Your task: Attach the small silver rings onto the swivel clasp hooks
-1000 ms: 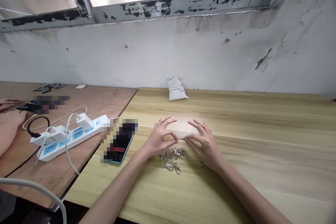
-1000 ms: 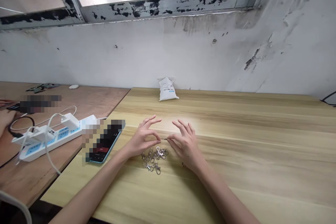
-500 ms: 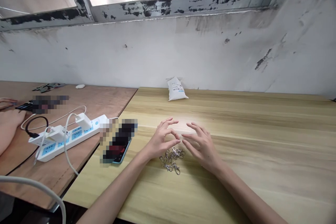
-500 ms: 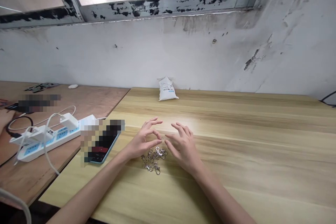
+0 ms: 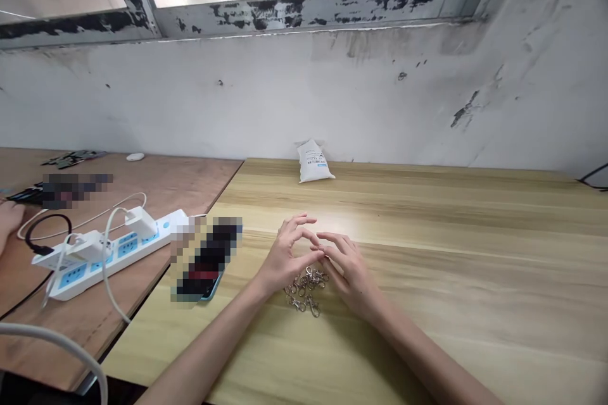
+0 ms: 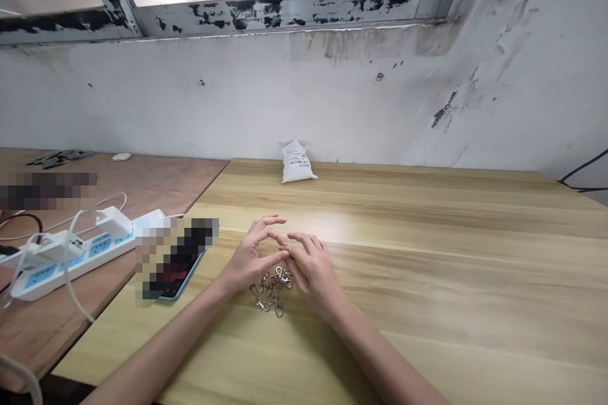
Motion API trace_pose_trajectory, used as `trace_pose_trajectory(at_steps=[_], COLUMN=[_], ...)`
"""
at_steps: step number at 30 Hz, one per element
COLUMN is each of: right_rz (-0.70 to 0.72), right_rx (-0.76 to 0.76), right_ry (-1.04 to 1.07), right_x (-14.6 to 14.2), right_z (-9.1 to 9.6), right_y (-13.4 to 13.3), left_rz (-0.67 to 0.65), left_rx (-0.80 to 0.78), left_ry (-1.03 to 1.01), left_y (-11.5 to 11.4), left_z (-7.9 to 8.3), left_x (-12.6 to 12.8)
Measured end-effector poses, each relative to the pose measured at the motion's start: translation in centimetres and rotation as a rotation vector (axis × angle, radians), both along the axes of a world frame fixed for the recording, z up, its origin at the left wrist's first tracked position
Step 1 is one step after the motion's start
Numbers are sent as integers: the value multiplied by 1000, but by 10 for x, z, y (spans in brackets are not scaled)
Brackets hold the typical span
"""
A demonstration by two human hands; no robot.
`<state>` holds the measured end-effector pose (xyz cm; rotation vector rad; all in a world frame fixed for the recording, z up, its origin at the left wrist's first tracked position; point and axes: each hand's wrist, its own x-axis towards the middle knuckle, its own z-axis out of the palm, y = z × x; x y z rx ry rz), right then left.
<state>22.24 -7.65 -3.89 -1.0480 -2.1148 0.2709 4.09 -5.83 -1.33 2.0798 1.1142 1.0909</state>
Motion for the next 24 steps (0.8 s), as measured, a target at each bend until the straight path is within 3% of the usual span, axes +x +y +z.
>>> trace_pose_trajectory(at_steps=[4,11,17,19,22,24], right_rz=[15,79,126,167,169,133], right_rx=[-14,-99,-224,-258,-219,-142], right_ry=[-8,-13,58,71,-12,-121], right_x=[2,15,20,23,30,34], right_z=[4,12,21,24,23,19], right_y=[1,8,6,8,12,14], left_rz=[-26,-51,-58,-63,-21,-73], left_rx=[-24,104,454,503,424,290], left_ry=[20,117,484,525,497,538], left_y=[3,9,4,3,8,16], left_z=[1,4,4,3,3,4], left_x=[-5,-15,-8,-5,-13,-28])
